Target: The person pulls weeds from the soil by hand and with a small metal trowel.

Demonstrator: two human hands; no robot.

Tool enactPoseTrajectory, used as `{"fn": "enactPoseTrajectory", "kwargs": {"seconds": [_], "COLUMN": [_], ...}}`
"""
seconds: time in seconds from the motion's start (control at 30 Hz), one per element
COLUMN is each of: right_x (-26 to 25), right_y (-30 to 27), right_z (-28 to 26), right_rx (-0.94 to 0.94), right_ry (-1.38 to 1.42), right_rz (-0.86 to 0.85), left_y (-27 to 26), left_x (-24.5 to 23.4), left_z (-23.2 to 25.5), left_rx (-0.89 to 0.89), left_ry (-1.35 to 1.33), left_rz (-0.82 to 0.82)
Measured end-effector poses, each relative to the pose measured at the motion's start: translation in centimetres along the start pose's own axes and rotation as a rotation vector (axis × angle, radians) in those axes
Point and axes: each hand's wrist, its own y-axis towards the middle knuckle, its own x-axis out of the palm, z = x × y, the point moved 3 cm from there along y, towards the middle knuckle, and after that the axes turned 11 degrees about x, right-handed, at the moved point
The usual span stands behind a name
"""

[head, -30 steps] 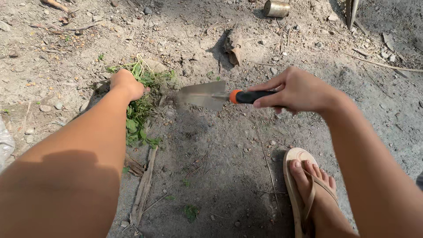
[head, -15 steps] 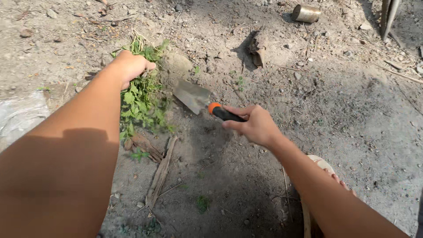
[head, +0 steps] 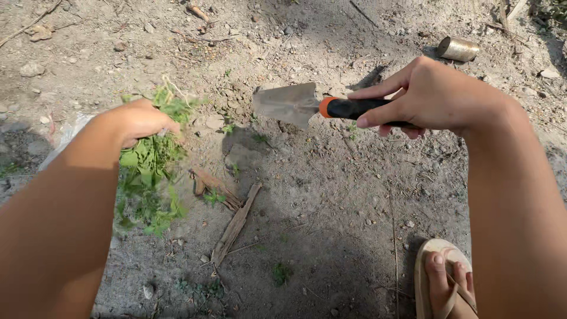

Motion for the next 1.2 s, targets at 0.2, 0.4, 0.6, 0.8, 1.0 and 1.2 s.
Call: {"fn": "enactPoseTrajectory", "kwargs": {"seconds": [0.2,0.4,0.6,0.8,1.0,1.2], "right_x": [3.3,0.7,8.2,11.5,9.3,1.6], "right_y": [-1.0,-1.9,-2.5,0.1,1.7,0.1], "right_z": [-0.6,0.0,-3.9,1.7,3.1,0.3], "right_rx": [0.002,0.074,-0.003,-0.039,-0.107,-0.037], "right_ry": [-0.080,-0.176,-0.027,0.147,0.074,-0.074], "right_rz": [-0.389,-0.351,-0.479,-0.590,-0.576,-0.429], "left_y": [-2.0,-0.3,4.0,2.1,0.2,0.9], "left_x": [8.2,13.4,14.6,12.7,11.0,12.4], "left_z": [-0.3,-3.6,-8.0,-7.1,-5.4,-7.5], "left_rx": [0.031,-0.024,0.056,0.014,-0.085,-0.071], "left_ry": [0.420,0.719,0.605,0.342,0.386,0.231], "left_rz": [-0.199,-0.377,-0.218,-0.297,-0.239,-0.275]}}
